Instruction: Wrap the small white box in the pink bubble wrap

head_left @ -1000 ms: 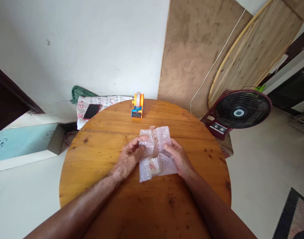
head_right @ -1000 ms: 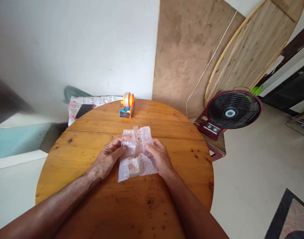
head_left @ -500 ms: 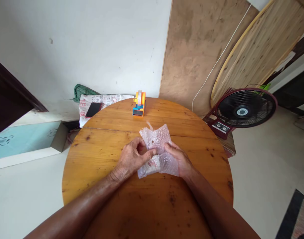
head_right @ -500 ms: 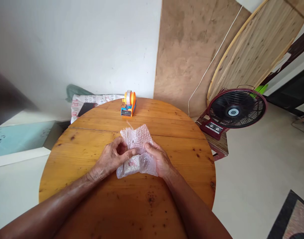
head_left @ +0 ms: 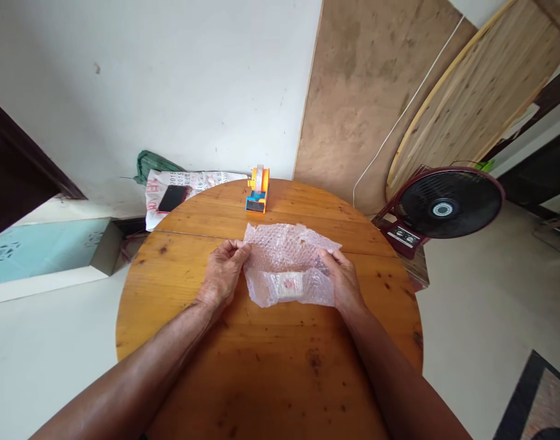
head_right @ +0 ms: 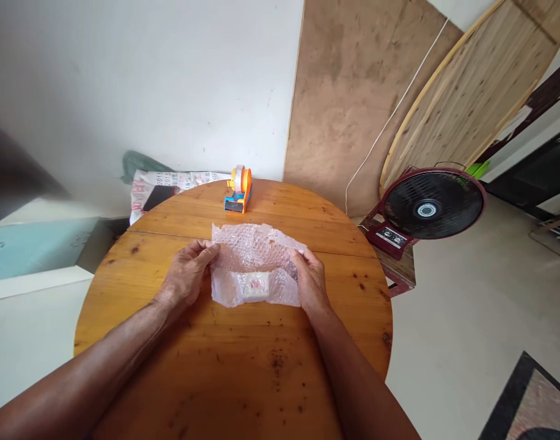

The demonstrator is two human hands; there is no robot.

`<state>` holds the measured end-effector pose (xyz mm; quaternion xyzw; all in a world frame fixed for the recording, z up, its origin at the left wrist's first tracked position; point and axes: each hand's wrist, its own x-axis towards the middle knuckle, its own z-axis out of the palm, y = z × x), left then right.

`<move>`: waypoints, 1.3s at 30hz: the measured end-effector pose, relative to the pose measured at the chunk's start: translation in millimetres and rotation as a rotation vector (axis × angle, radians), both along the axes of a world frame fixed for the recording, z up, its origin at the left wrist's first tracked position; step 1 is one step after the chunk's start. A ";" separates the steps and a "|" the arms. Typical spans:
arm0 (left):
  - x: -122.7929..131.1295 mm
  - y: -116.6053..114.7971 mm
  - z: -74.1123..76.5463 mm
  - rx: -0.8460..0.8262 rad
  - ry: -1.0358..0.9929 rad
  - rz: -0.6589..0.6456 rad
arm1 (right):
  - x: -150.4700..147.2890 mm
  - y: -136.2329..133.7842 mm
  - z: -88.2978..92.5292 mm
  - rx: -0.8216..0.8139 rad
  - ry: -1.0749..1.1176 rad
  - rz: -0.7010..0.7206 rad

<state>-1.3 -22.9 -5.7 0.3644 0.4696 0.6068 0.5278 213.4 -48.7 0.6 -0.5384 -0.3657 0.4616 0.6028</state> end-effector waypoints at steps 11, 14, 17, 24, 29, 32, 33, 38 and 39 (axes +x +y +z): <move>2.2 5.4 -5.0 -0.017 -0.052 0.025 | 22.2 17.9 -23.2 0.106 -0.245 -0.091; 0.6 5.2 -5.2 0.036 0.039 0.067 | 22.8 19.2 -23.6 0.113 -0.265 -0.101; -1.9 -3.0 0.0 0.190 0.194 0.121 | 21.5 19.1 -21.3 0.099 -0.274 -0.120; -4.6 -26.1 10.9 0.626 0.750 -0.130 | 20.8 18.4 -19.0 0.101 -0.283 -0.119; -4.3 -21.7 9.5 0.634 0.915 -0.311 | 21.3 18.7 -19.2 0.097 -0.281 -0.087; -4.3 -21.1 10.2 0.578 0.943 -0.386 | 21.1 18.7 -18.5 0.092 -0.278 -0.084; -4.3 -21.8 11.1 0.561 0.938 -0.393 | 21.0 18.7 -18.2 0.091 -0.274 -0.091; -9.2 -29.0 23.7 0.415 0.696 -0.402 | 21.7 19.6 -20.1 0.098 -0.274 -0.102; -11.9 -30.1 27.3 0.372 0.622 -0.476 | 22.3 20.1 -21.3 0.094 -0.281 -0.102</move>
